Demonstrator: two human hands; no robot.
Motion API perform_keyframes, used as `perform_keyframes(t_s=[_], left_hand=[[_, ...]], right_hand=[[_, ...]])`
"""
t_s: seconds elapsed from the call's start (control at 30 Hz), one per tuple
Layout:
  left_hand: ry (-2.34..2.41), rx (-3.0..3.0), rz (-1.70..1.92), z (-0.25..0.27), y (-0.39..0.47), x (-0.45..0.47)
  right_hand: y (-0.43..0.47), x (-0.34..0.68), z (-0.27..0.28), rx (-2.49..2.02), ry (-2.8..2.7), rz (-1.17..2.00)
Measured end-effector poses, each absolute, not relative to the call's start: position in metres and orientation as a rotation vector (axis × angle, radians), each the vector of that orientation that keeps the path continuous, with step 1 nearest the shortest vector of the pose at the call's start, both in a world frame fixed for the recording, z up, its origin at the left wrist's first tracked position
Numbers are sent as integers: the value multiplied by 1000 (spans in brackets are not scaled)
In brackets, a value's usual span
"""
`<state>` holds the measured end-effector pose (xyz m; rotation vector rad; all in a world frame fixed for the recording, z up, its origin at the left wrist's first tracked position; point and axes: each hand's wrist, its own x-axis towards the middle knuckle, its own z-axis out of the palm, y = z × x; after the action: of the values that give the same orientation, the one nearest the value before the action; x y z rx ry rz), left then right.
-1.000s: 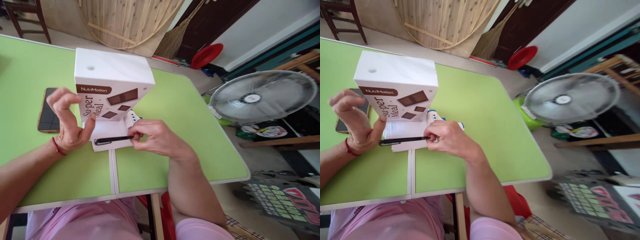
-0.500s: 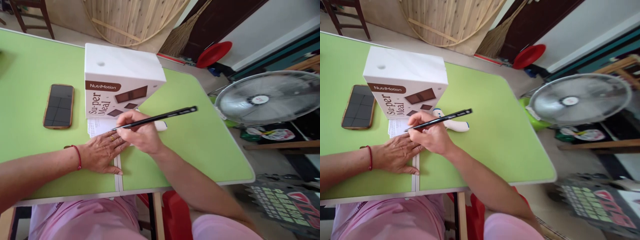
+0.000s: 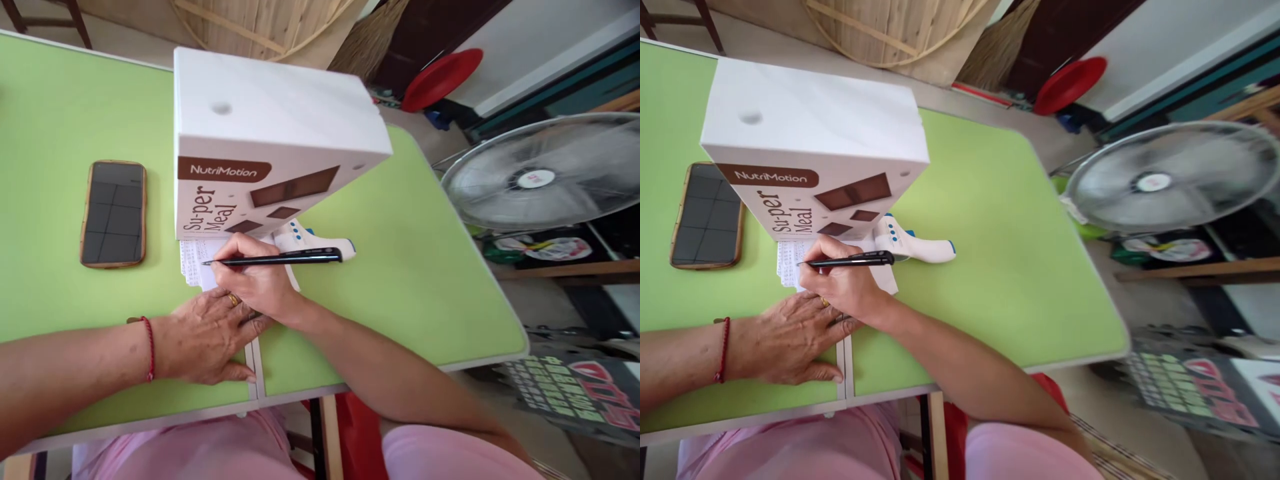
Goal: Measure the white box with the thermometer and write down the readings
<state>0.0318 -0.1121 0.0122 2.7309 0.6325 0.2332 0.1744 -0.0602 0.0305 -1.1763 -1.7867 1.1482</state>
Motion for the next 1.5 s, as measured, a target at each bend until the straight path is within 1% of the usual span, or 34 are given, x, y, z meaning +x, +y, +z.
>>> perform_keyframes(t_s=[0.17,0.53,0.73,1.0,1.23,1.5], left_hand=[[615,2772,219,14,-111,35],[632,2756,119,15,-110,36],[624,2764,65,20,-109,36],[628,2734,17,23,-107,36],[604,2747,5,22,-108,36],[597,2742,18,22,-107,37]], right_hand=[[-62,177,30,-1169,-1826,1052],[-60,176,29,-1157,-1921,1077],[-58,175,28,-1051,-1904,1032],[-58,175,27,-1044,-1869,1035],[-58,174,27,-1065,-1861,998],[-58,175,27,-1067,-1881,1037]])
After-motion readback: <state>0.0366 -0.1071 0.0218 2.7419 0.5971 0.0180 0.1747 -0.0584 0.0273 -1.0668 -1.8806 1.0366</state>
